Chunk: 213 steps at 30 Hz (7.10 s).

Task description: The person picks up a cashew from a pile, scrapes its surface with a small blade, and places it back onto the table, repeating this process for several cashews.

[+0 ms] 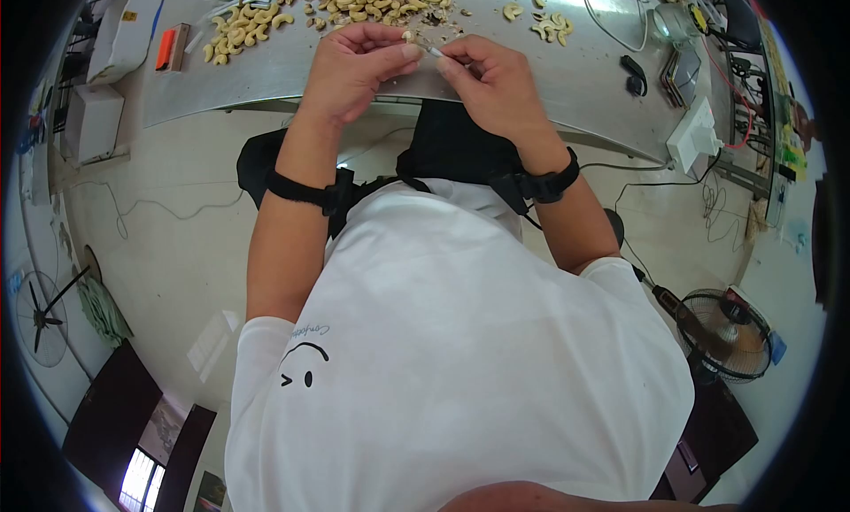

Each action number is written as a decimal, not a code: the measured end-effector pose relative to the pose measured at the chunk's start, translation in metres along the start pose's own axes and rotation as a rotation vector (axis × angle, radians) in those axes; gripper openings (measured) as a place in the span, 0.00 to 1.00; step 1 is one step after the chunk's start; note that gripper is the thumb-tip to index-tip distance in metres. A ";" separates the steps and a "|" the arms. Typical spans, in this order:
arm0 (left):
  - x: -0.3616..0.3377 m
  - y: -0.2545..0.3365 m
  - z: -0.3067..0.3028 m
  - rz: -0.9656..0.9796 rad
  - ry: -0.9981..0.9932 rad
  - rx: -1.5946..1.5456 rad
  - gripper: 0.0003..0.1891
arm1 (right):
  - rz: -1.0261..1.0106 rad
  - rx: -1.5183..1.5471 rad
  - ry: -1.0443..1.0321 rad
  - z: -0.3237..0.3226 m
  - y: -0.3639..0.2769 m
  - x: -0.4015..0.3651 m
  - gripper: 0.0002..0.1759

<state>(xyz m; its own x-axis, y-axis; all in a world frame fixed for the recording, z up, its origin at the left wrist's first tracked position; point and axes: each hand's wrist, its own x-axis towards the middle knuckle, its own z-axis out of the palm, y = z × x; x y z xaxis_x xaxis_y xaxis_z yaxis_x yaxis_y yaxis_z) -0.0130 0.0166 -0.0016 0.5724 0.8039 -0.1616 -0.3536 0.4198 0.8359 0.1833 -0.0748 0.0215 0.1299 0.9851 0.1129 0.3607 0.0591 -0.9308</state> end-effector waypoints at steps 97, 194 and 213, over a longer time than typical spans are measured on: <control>-0.003 0.010 0.003 -0.082 -0.078 0.100 0.13 | -0.029 -0.065 -0.007 -0.003 -0.007 -0.002 0.08; -0.001 0.001 -0.002 -0.008 -0.004 -0.005 0.09 | -0.145 -0.097 0.099 0.010 -0.007 0.005 0.07; -0.001 0.001 -0.006 -0.010 -0.081 -0.020 0.09 | -0.175 -0.152 0.114 0.009 -0.009 0.005 0.06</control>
<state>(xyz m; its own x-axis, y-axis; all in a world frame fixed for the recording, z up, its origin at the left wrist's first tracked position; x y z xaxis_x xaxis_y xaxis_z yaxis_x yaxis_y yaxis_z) -0.0181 0.0183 -0.0040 0.6335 0.7633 -0.1266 -0.3619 0.4370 0.8235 0.1725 -0.0685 0.0276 0.1528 0.9369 0.3144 0.5202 0.1942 -0.8316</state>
